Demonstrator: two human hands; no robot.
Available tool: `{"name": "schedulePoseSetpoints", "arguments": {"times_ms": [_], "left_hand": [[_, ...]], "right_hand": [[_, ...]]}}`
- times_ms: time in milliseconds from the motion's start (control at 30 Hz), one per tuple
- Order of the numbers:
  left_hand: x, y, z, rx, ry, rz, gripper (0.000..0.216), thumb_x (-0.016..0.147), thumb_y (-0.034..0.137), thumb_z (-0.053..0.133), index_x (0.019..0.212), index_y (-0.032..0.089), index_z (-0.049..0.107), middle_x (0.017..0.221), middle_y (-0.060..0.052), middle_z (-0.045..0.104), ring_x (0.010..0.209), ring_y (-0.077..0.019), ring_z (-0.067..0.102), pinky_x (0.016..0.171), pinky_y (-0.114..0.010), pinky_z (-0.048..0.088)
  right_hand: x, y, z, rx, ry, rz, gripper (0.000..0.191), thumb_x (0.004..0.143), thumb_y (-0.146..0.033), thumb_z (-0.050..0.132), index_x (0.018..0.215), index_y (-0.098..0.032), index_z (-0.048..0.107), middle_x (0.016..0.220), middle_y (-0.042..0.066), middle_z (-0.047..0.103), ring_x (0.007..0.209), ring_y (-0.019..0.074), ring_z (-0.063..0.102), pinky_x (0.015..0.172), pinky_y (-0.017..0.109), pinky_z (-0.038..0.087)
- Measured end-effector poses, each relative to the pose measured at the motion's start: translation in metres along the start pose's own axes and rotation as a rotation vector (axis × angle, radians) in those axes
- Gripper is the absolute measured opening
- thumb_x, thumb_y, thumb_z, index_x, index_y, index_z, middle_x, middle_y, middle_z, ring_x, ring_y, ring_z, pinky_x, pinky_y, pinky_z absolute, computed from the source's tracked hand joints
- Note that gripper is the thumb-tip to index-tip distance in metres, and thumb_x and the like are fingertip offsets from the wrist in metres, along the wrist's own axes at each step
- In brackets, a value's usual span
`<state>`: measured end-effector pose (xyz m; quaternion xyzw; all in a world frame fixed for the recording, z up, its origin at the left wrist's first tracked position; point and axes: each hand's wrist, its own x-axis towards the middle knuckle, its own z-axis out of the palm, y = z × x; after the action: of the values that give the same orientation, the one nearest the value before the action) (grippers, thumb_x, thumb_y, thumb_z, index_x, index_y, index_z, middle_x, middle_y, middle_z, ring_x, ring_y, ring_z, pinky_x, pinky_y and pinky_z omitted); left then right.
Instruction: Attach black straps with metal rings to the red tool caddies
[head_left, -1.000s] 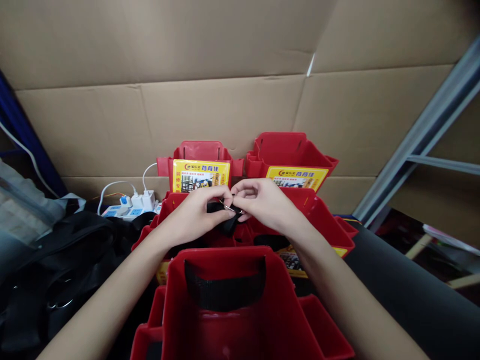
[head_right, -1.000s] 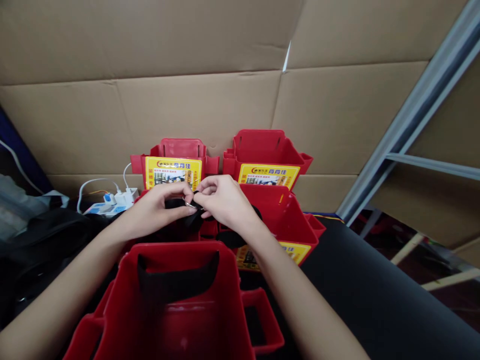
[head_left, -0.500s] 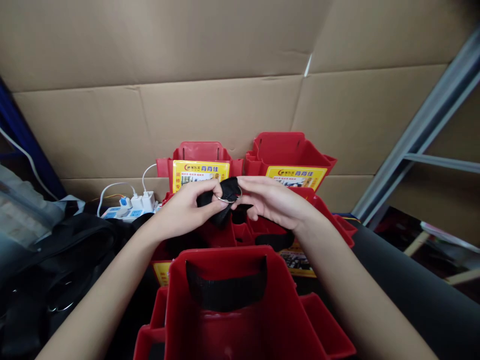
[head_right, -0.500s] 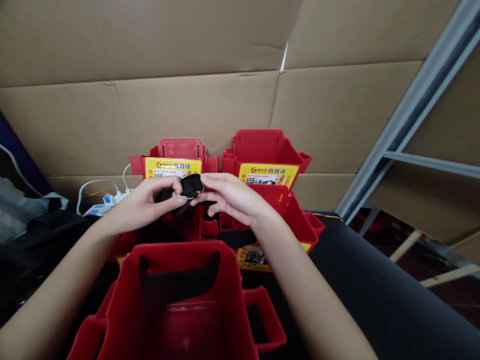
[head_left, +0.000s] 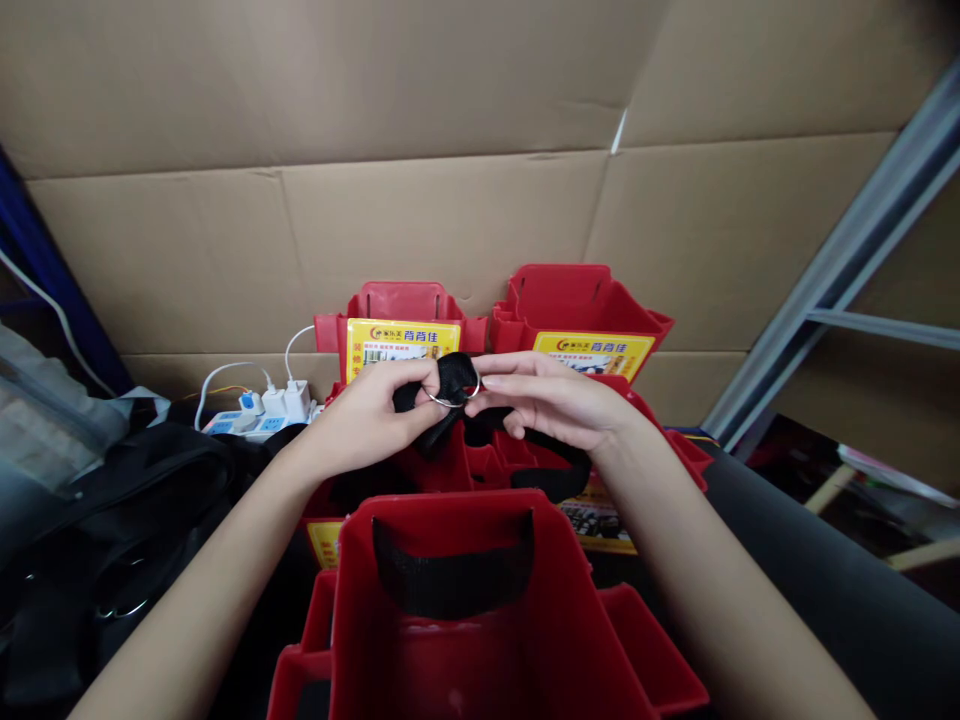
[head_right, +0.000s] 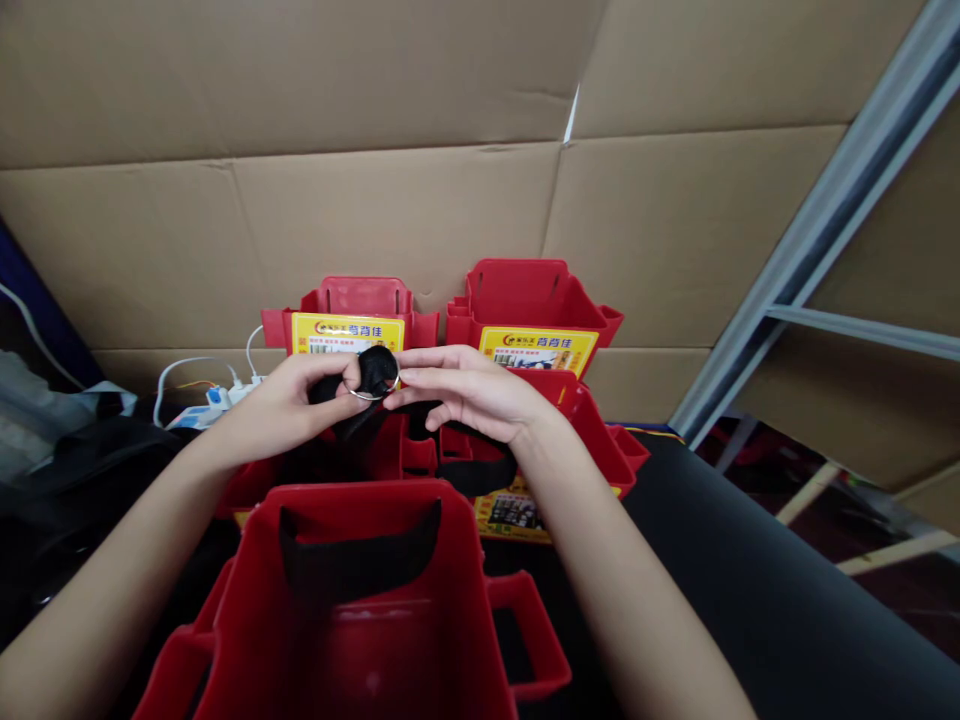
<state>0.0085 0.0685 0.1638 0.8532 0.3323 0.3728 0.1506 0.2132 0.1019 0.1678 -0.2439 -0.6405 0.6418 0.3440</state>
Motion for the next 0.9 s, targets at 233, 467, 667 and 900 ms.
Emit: {"name": "schedulePoseSetpoints", "arguments": {"times_ms": [233,467,667,900], "left_hand": [[-0.001,0.008,-0.002,-0.132,-0.046,0.032,0.023,0.081,0.021,0.052,0.062,0.017,0.039,0.064,0.003,0.044,0.065,-0.0095,0.042,0.063,-0.022,0.036],[-0.006,0.01,-0.008,-0.019,-0.027,0.075,0.023,0.08,0.02,0.054,0.062,0.017,0.041,0.062,0.004,0.043,0.062,-0.0085,0.04,0.061,-0.021,0.035],[-0.01,0.018,-0.018,0.133,0.032,0.041,0.025,0.08,0.02,0.053,0.061,0.017,0.038,0.06,0.005,0.04,0.058,-0.0079,0.035,0.057,-0.02,0.032],[-0.003,0.011,-0.002,0.054,-0.046,0.022,0.021,0.081,0.021,0.05,0.064,0.017,0.04,0.065,0.004,0.045,0.064,-0.0096,0.04,0.062,-0.023,0.035]], "right_hand": [[0.002,0.002,0.001,-0.022,-0.012,-0.08,0.027,0.065,-0.012,0.07,0.091,-0.014,0.069,0.071,0.002,0.068,0.06,0.007,0.062,0.044,0.011,0.05],[0.002,-0.004,-0.004,-0.219,0.441,-0.19,0.009,0.062,-0.01,0.058,0.066,-0.012,0.067,0.049,-0.002,0.055,0.04,0.004,0.048,0.042,0.016,0.05],[-0.013,-0.019,0.0,-0.389,0.528,-0.295,0.025,0.072,-0.025,0.061,0.095,-0.016,0.065,0.071,0.003,0.063,0.062,0.011,0.06,0.047,0.019,0.052],[-0.002,-0.006,0.019,-0.25,0.355,-0.238,0.015,0.07,-0.027,0.066,0.068,-0.014,0.058,0.054,-0.003,0.053,0.047,0.0054,0.05,0.041,0.015,0.043]]}}
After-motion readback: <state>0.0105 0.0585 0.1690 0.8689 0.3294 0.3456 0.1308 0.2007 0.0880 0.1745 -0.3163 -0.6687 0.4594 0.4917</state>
